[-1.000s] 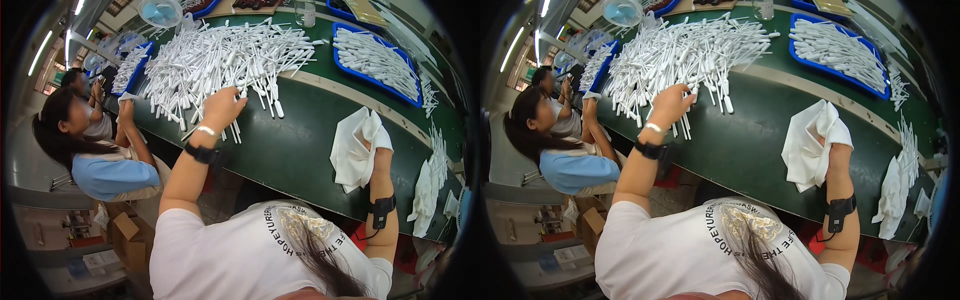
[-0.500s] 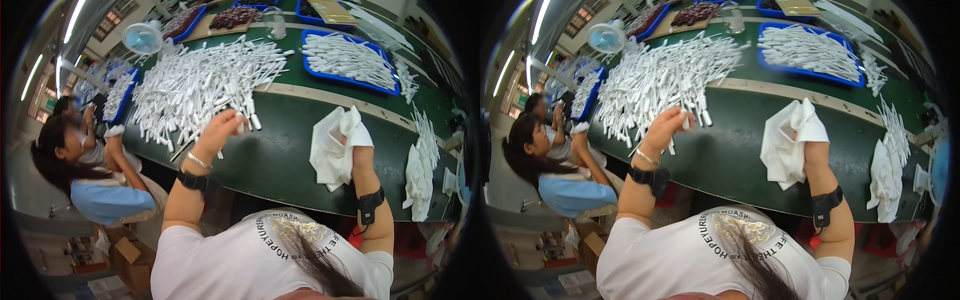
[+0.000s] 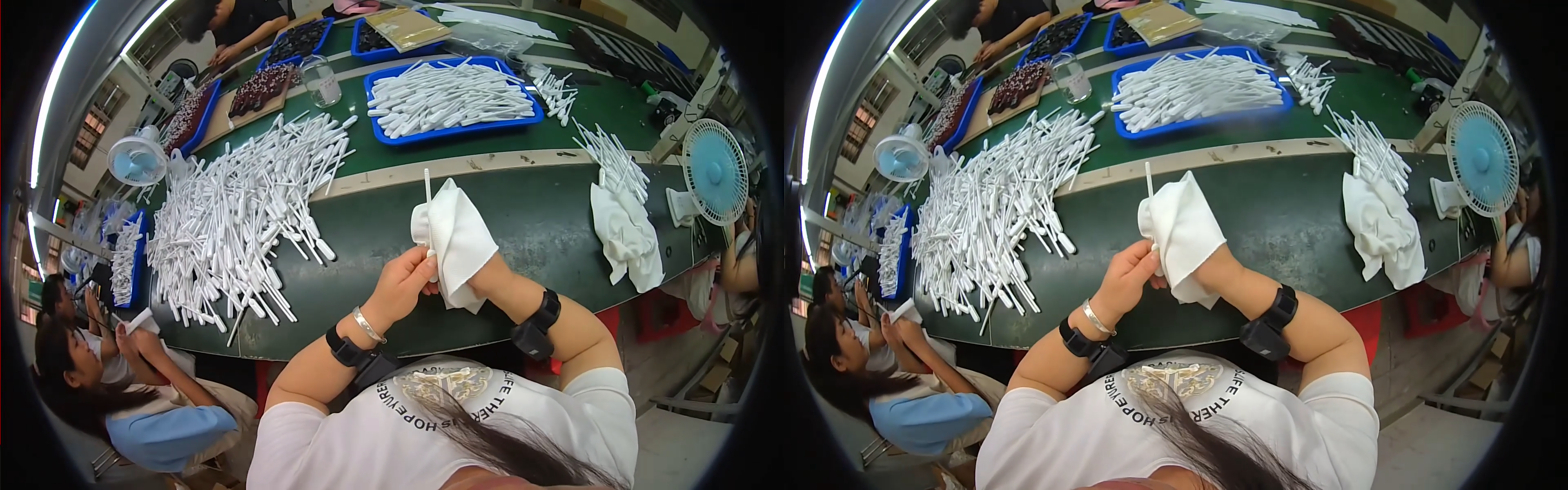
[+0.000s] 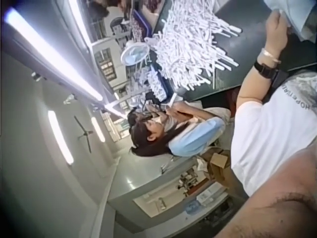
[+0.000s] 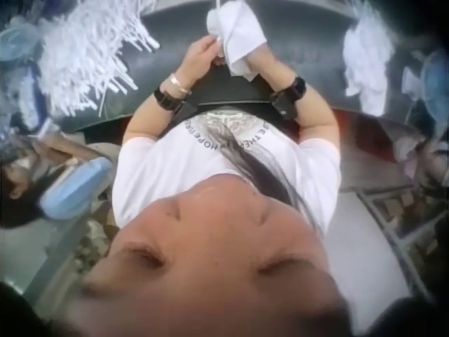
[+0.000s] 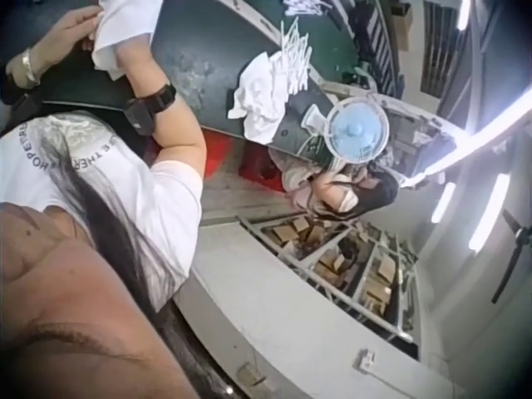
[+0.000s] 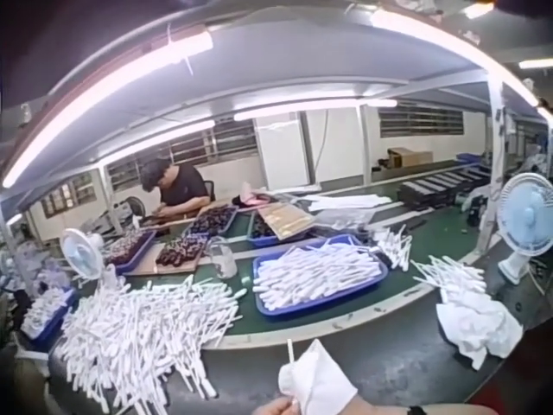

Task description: The person picks up a white plastic component from a pile, wipes it with a cloth, and places it into a blue tray. They then pick up a glass bottle, pour liquid onto the cloth, and resume wiping the components.

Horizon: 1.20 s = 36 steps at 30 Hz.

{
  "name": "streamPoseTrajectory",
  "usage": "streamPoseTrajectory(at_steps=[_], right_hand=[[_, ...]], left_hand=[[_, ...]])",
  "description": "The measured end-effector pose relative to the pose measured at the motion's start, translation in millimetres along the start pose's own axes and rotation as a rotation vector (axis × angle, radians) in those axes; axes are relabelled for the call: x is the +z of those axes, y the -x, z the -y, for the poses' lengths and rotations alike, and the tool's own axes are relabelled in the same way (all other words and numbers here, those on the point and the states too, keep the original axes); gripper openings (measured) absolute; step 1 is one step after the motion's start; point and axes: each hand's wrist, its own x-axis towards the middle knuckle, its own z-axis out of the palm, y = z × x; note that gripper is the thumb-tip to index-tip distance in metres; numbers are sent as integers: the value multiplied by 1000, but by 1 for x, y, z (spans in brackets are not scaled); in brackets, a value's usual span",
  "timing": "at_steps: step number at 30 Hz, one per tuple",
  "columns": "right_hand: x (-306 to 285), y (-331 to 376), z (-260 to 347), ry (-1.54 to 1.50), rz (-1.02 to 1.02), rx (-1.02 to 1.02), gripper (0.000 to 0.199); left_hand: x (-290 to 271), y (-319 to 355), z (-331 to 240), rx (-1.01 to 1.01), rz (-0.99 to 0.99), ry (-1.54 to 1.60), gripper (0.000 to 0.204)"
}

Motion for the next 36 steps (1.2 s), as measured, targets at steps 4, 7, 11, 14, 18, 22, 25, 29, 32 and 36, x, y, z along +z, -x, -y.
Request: streamPoseTrajectory(at_steps=[4,7,11,14,18,22,25,29,32,36], right_hand=[[0,-2,-3,-28,-16,76,40],[6,1,10,-189,30,134,42],[16,4,20,-432,110,151,46],[18,6,10,-305,40,70,48],[0,5,-27,574,9,-398,45],[-13,0,-25,287,9,-24,46],[-29,-9,-21,869,-74,-469,49],[-42,-19,-3,-400,-137,-64,49],[-19,-6,-18,332,-68,-410,44],[-22,-8,-29,365,-71,-373,38]], left_hand=[[-6,-1,1,-19,4,8,23],[-7,5,-5,-22,28,49,22],[-15,11,-12,36,27,68,21],[-16,12,-14,16,11,-16,19],[-12,6,-3,178,-85,-386,15],[-5,0,5,370,-76,-702,14],[-2,1,2,311,-19,-778,15],[-4,2,4,9,45,-490,15],[-4,0,9,-155,79,73,18],[2,-3,12,-190,-139,356,24]])
